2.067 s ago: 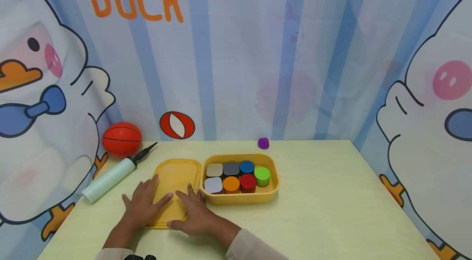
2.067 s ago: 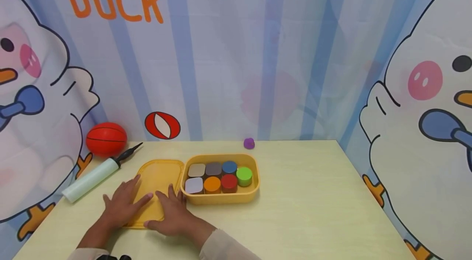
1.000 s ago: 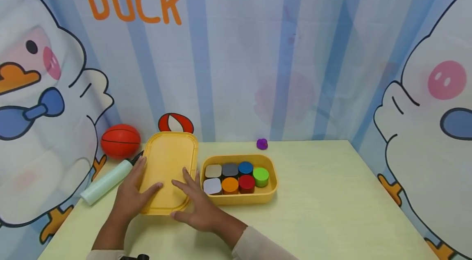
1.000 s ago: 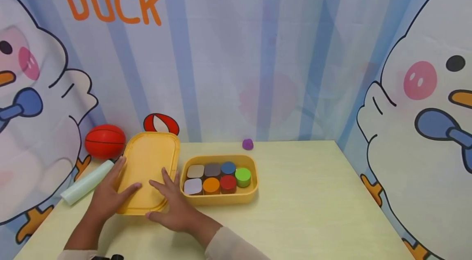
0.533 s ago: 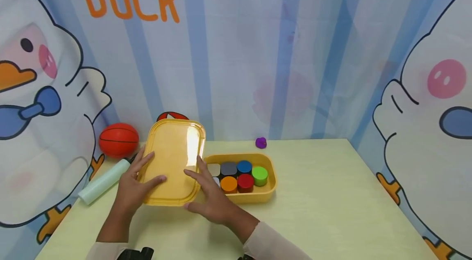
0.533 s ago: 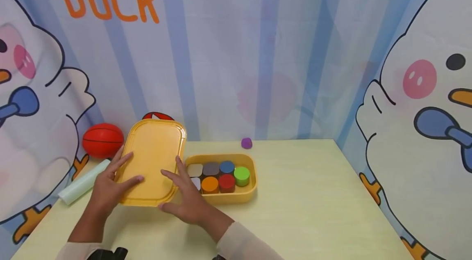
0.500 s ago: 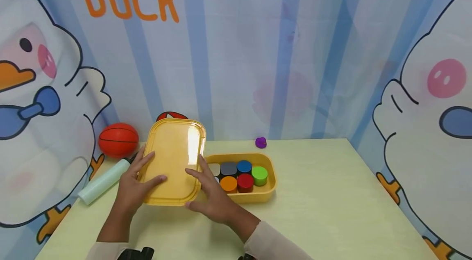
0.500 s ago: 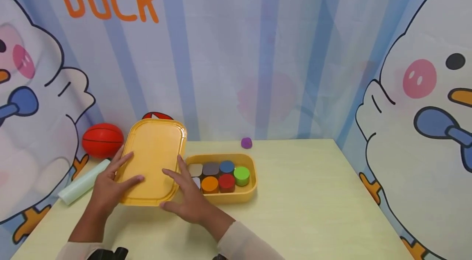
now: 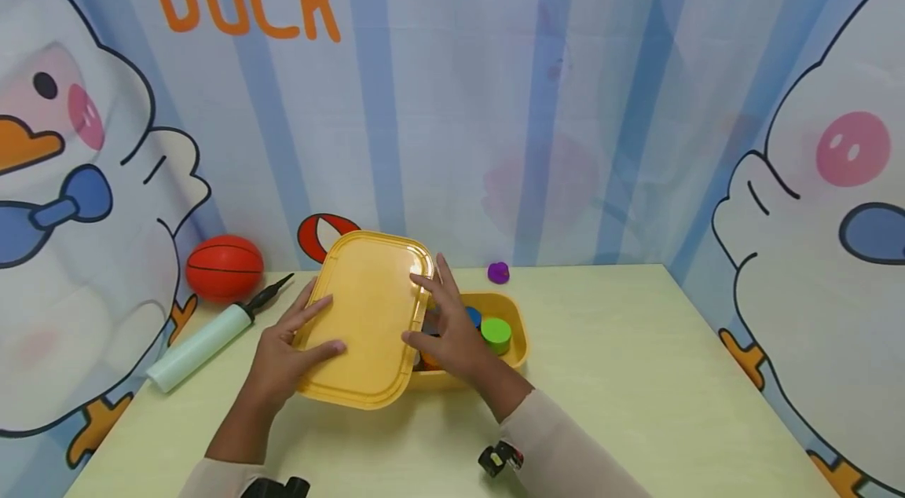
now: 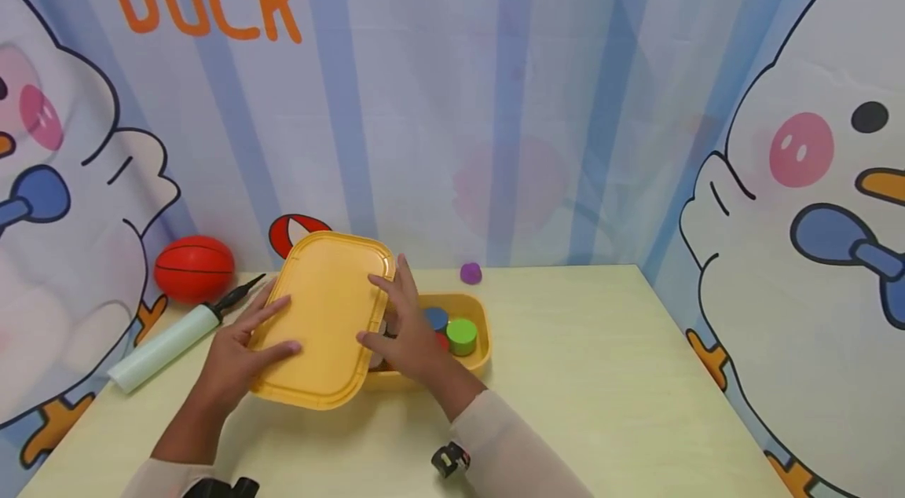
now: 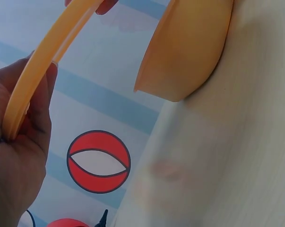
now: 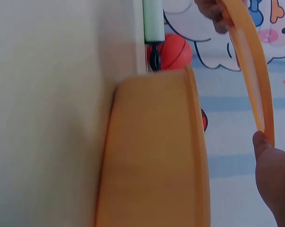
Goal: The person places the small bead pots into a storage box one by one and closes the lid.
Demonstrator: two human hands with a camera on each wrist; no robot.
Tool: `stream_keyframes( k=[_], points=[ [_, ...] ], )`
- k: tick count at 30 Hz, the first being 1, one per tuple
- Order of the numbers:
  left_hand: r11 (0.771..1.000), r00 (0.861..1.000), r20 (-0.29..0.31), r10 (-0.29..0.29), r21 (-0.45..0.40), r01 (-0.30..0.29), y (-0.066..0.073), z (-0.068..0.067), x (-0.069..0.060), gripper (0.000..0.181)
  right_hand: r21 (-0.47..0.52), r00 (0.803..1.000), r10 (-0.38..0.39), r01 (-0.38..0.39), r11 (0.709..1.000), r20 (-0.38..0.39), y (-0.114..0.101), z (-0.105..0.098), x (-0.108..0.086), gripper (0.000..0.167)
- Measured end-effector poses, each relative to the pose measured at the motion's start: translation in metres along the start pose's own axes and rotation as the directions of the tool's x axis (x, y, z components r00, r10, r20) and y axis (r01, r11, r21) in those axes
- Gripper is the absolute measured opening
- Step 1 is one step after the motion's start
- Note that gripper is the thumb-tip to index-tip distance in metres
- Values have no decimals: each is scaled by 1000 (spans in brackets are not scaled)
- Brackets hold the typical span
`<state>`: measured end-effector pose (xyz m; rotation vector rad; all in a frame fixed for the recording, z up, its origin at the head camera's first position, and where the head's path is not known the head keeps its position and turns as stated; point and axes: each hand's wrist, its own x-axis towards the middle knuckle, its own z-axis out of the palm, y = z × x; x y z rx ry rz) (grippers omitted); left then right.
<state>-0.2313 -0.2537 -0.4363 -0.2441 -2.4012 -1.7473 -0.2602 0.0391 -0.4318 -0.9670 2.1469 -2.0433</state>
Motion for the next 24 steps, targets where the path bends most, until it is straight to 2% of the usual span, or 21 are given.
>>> stream_keyframes(
  k=[6,13,18,20,24],
  points=[
    [999,998,48,33,11,-34,-1,1,-1,76,-103,1000,9,-10,995,-13,-6,-24,8,72],
    [996,991,110,78,23,-81,0,3,3,72,-91,1000,-13,15,996,15,-4,-42,14,64],
    [996,988,135,81,32,-86,2,4,6,73,-76,1000,-21,22,997,8,-2,-46,14,62],
    [995,989,128,77,56,-84,2,4,7,74,-79,1000,-9,9,997,-2,-3,-47,14,65],
    [976,988,99,117,171,-133,2,5,5,78,-73,999,11,-15,997,-49,-8,-50,11,72]
  ],
)
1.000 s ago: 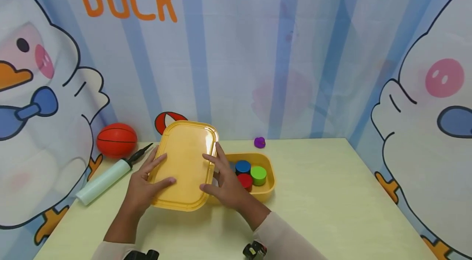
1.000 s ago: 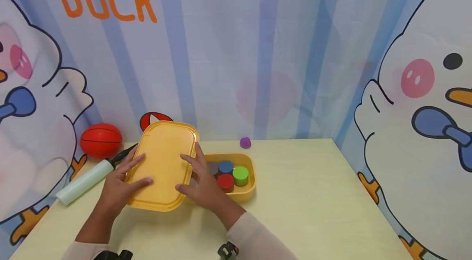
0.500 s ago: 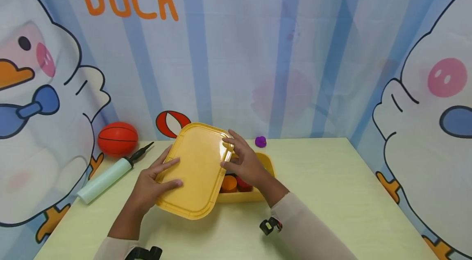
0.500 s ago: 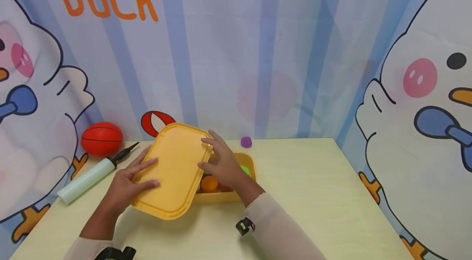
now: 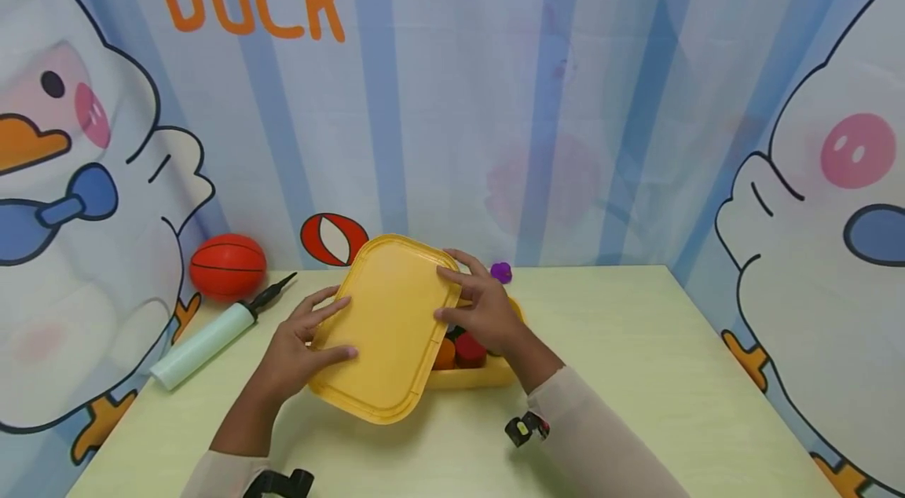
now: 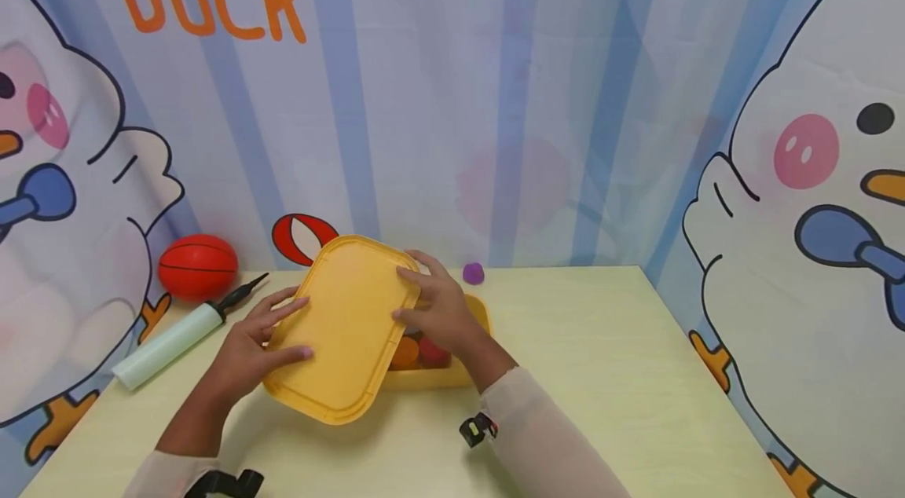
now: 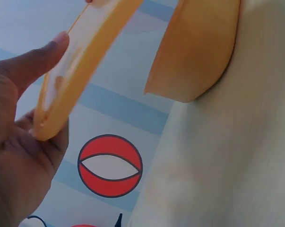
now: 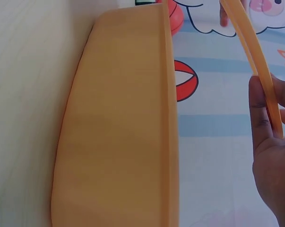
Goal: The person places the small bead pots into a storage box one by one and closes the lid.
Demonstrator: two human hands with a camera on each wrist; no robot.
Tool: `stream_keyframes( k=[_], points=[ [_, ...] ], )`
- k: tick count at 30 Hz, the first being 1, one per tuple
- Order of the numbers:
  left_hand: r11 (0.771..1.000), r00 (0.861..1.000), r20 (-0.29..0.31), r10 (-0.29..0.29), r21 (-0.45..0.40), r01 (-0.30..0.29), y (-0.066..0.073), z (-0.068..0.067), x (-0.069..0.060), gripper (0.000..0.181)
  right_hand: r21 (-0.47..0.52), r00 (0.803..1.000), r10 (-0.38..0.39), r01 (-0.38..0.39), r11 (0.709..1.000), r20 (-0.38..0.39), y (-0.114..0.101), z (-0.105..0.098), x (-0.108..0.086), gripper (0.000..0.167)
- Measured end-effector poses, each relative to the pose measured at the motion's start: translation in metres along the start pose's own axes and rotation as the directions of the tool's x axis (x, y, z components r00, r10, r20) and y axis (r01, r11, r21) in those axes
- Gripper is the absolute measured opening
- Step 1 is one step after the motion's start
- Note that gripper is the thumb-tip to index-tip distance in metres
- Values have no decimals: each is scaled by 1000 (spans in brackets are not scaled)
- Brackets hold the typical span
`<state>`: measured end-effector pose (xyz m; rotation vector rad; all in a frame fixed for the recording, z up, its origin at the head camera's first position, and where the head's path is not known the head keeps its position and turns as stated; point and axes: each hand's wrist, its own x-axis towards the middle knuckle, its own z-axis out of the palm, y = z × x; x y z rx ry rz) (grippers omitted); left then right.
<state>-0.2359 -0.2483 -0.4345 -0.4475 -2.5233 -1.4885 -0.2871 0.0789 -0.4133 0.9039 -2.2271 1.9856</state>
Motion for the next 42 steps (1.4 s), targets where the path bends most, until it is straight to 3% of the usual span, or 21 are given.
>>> stream_keyframes(
  k=[4,7,10,14,20,23,28,35,39,42],
  points=[
    [998,999,-30,24,58,-22,0,4,-3,81,4,997,9,-9,1000,-72,-1,-6,-4,75],
    [998,999,-54,3,58,0,2,8,-6,84,21,993,3,-1,1000,-115,1,-11,-6,76],
    [992,995,-100,-23,124,35,9,13,-9,85,56,988,-2,11,998,-155,5,-14,-7,78],
    [966,982,-182,-55,241,99,24,24,-13,90,76,976,-9,26,997,-217,10,-15,-9,79],
    [952,961,-271,-55,275,132,37,40,-14,93,92,961,-30,58,994,-276,14,-13,-10,87],
    [953,956,-291,-43,275,127,37,43,-13,88,49,959,-49,65,997,-279,16,-11,-11,89],
    [956,955,-295,-44,265,126,36,45,-9,85,-104,964,-62,36,994,-258,16,-9,-14,91],
    [953,947,-312,-83,253,167,40,45,0,91,-240,961,15,-84,967,-275,8,-2,-19,98],
    [959,938,-337,-82,230,166,44,43,4,87,-297,962,39,-121,947,-269,4,2,-20,109],
    [967,923,-372,-97,183,176,47,44,6,86,-336,960,55,-149,930,-275,3,3,-20,115]
  ],
)
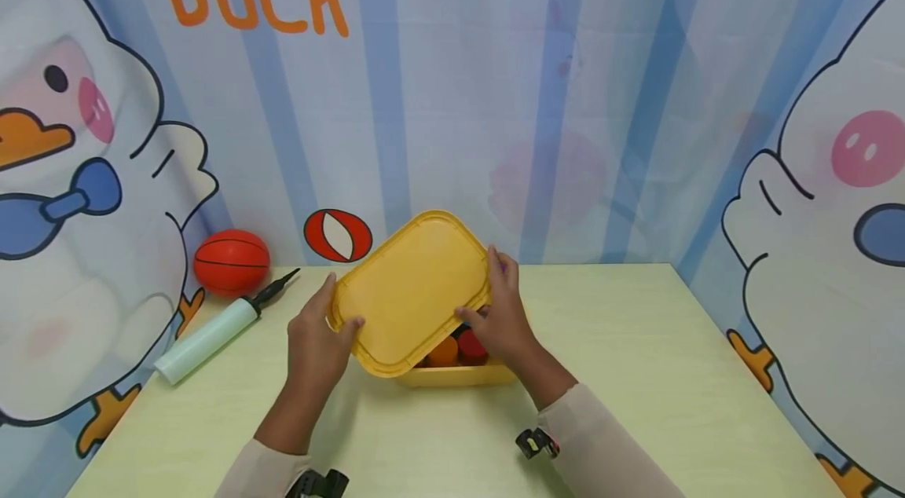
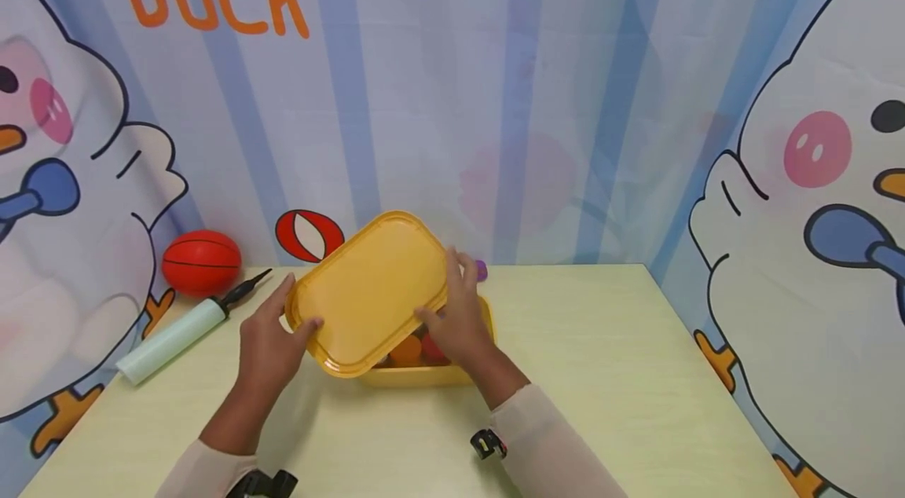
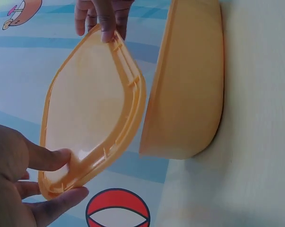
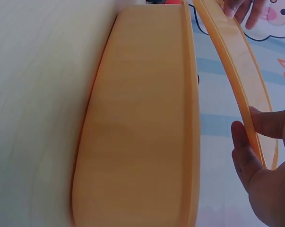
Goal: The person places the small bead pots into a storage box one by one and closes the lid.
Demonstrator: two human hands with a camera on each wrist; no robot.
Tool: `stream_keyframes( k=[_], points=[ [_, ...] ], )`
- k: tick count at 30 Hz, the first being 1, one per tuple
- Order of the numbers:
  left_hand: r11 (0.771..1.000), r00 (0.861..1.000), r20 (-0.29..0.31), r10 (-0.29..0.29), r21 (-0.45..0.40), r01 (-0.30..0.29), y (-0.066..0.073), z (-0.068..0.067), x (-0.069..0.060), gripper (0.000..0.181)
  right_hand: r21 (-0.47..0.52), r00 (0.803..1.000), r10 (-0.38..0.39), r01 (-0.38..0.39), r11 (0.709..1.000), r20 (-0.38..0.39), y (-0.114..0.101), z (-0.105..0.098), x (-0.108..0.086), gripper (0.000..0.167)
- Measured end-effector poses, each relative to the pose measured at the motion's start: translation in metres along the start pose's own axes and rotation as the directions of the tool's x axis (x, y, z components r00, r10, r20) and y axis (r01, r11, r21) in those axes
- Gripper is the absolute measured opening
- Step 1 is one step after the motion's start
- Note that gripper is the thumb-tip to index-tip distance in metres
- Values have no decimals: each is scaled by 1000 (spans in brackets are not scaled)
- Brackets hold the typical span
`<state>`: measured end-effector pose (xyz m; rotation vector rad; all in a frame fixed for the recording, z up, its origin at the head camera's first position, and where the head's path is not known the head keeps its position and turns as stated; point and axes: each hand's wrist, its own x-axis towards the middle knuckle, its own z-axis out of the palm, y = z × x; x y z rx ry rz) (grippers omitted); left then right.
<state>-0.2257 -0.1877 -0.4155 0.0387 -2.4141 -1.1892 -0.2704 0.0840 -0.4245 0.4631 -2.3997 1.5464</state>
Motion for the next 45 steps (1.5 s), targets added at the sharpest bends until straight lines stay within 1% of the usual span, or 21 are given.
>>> stream_keyframes(
  k=[3,5,8,11,14,18,22,24,26,29,32,35,40,42,45],
  points=[
    [999,998,-51,-28,-46,26,2,3,1,85,-24,1000,16,-17,1000,-25,1,0,0,118],
    [996,995,-88,-44,-75,37,3,5,1,81,-26,998,26,-28,999,-55,2,0,0,119],
    [993,992,-113,-61,-111,48,5,9,1,74,-43,994,37,-41,998,-99,4,0,0,118],
    [990,993,-93,-73,-128,61,7,12,2,74,-90,991,29,-41,995,-133,5,1,-1,113],
    [992,997,-53,-65,-112,58,9,13,2,80,-137,989,15,-35,990,-145,5,1,-2,110],
    [996,999,-4,-48,-76,48,12,11,2,89,-178,991,6,-29,984,-130,6,0,-2,110],
    [998,998,47,-45,-37,46,15,10,2,94,-261,992,-10,-24,965,-129,7,-3,-3,112],
    [999,997,63,-37,-27,39,16,10,2,95,-293,991,-20,-20,956,-133,7,-4,-4,112],
    [999,998,68,-20,-28,22,17,11,3,96,-305,991,-26,-16,952,-131,7,-5,-4,110],
    [999,998,66,13,-45,-10,19,12,3,98,-285,992,-12,-24,958,-123,6,-7,-5,108],
    [998,996,78,31,-59,-26,22,13,3,98,-260,994,19,-48,965,-111,3,-9,-5,112],
    [995,996,88,28,-93,-20,26,15,4,97,-244,994,41,-66,968,-104,1,-10,-4,116],
    [987,994,109,15,-163,3,29,16,4,96,-204,993,82,-99,974,-87,-4,-10,-4,116],
    [982,992,124,20,-187,3,29,17,4,96,-172,990,108,-122,978,-87,-6,-10,-5,117],
    [975,990,136,44,-222,-13,29,18,4,95,-129,986,130,-143,981,-104,-10,-11,-7,114]
  ],
)
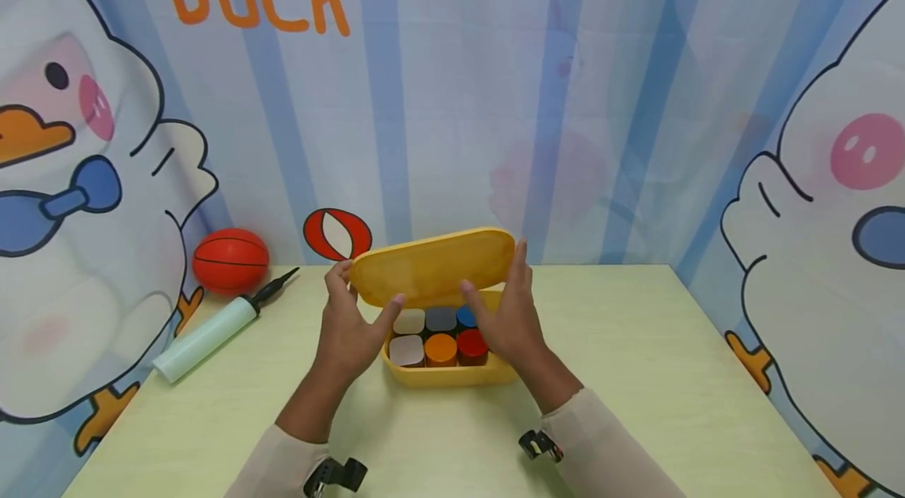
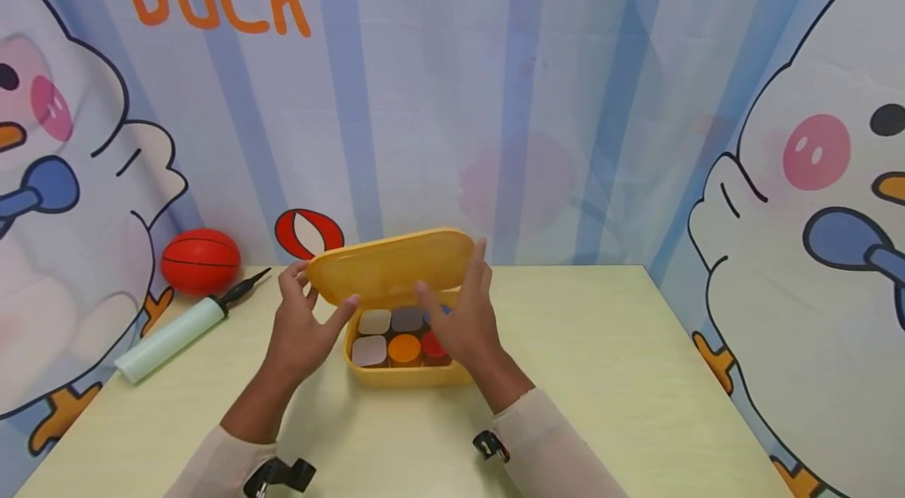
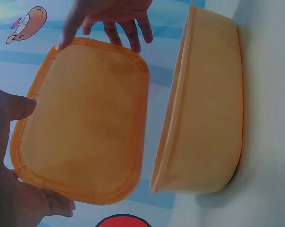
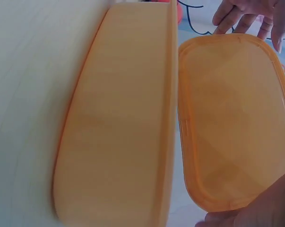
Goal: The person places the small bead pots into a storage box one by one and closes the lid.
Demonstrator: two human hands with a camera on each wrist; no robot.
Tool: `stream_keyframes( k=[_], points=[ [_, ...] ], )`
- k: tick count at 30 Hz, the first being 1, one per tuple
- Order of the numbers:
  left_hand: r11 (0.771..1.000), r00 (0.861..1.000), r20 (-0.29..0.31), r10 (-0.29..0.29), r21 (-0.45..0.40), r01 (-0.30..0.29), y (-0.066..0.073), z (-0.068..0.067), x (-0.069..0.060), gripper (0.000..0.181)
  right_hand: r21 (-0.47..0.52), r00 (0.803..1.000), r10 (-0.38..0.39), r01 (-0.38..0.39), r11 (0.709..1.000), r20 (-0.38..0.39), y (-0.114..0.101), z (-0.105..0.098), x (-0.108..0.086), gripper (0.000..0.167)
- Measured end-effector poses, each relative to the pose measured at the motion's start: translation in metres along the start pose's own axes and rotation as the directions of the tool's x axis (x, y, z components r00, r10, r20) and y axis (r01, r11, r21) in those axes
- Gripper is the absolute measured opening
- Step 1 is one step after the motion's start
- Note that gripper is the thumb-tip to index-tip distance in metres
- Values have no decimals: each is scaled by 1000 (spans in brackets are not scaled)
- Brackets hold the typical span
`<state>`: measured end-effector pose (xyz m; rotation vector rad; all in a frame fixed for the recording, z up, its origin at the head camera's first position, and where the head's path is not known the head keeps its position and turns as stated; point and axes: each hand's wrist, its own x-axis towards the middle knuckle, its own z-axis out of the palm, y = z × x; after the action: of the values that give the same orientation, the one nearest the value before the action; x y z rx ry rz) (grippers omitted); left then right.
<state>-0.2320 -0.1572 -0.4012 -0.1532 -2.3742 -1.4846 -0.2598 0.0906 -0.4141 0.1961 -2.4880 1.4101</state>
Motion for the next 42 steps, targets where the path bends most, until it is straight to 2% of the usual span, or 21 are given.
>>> stream_keyframes(
  k=[6,10,15,19,24,29,32,35,38,42],
  points=[
    [1000,1000,15,11,-18,-11,-4,2,1,90,101,999,-22,26,995,-46,-3,-2,1,100],
    [1000,999,40,-8,-17,9,-5,2,0,90,173,997,-2,15,985,-75,-3,-2,2,86],
    [999,999,43,-32,-23,33,-4,2,-2,91,206,995,20,1,979,-98,-1,-1,3,75],
    [999,999,35,-41,-34,42,-4,2,-2,90,274,997,16,5,962,-75,2,-3,3,75],
    [997,997,24,-77,-12,78,-5,2,-3,85,324,1000,14,-13,946,1,10,-11,4,81],
    [995,996,1,-89,39,89,-12,5,-7,81,295,995,30,-56,954,93,20,-21,4,87],
    [993,995,-10,-104,54,104,-16,10,-11,84,255,989,24,-61,965,144,26,-28,3,96],
    [992,992,-23,-121,30,121,-17,15,-14,90,171,981,23,-56,984,191,32,-33,2,109],
    [991,991,-38,-130,3,130,-17,20,-18,93,71,971,45,-64,995,235,39,-37,0,116],
    [992,990,-61,-128,-26,127,-19,29,-24,96,37,965,61,-73,997,257,46,-39,-3,116]
  ],
)
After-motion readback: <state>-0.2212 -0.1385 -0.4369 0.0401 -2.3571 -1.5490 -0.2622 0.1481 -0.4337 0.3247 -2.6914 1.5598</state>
